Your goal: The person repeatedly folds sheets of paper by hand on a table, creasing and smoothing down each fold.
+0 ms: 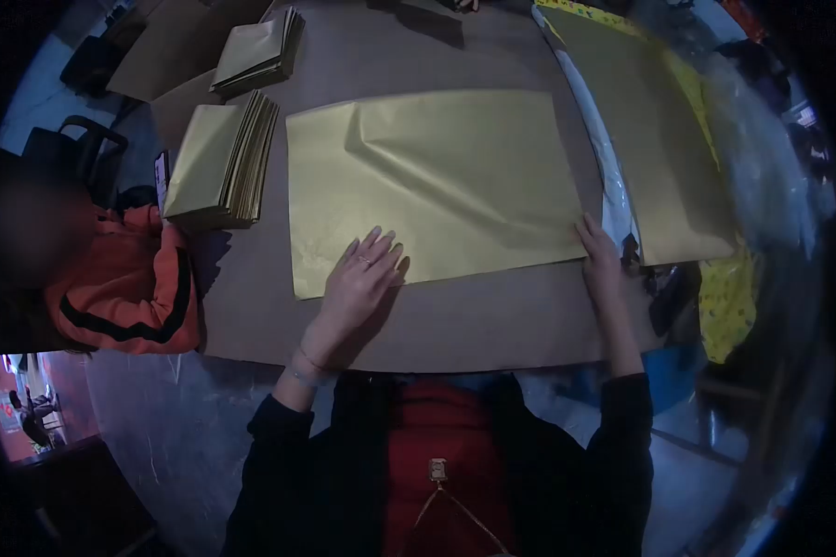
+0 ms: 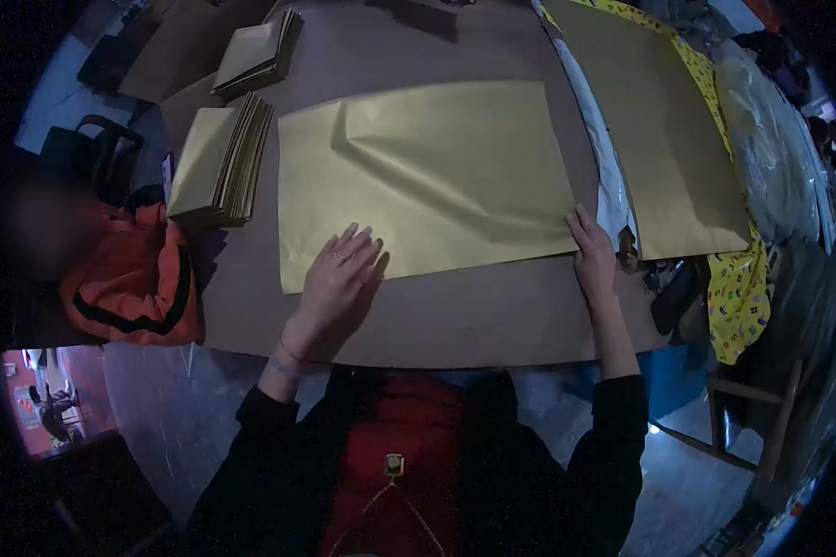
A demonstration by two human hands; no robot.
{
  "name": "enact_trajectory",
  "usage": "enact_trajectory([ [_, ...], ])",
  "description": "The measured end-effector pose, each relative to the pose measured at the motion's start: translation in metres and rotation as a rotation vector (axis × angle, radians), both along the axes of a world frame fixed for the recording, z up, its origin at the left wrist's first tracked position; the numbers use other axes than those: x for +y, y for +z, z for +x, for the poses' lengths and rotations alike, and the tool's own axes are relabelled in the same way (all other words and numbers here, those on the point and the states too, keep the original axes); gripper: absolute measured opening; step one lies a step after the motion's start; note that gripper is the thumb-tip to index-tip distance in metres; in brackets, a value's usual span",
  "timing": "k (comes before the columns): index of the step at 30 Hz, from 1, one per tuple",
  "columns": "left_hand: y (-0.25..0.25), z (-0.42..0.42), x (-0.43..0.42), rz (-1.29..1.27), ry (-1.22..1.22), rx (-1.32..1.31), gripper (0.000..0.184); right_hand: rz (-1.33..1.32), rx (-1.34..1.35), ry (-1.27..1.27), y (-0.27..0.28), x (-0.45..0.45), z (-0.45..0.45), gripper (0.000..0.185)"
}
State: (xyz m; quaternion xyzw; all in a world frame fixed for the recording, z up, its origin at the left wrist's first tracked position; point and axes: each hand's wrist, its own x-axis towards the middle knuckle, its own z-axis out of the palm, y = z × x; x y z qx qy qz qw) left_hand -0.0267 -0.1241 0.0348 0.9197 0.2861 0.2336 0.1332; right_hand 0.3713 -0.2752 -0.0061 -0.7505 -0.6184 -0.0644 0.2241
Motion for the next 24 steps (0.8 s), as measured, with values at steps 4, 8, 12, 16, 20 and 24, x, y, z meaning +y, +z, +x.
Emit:
enact_trajectory([
  [4, 0.013, 0.028, -0.011, -0.116, -0.127, 0.071, 0.039, -0.014, 0.03, 0.01, -0.002, 0.001, 0.005, 0.056],
  [8, -0.017, 0.03, -0.004, -0.058, -0.174, 0.066, 0.04, 0.026, -0.02, 0.047, -0.004, 0.0, 0.003, 0.058],
  [12, -0.021, 0.031, -0.001, -0.004, -0.203, 0.113, 0.038, 0.009, -0.019, 0.032, 0.0, 0.0, 0.0, 0.058],
  [16, -0.023, 0.031, -0.002, -0.015, -0.204, 0.137, 0.036, 0.038, -0.023, 0.04, 0.001, 0.001, 0.0, 0.058],
  [20, -0.024, 0.029, -0.004, -0.029, -0.19, 0.106, 0.033, 0.023, 0.067, 0.017, 0.0, 0.001, 0.0, 0.059],
  [24, -0.016, 0.031, -0.007, -0.104, -0.167, 0.122, 0.032, 0.104, 0.227, -0.006, 0.003, -0.003, -0.003, 0.06],
])
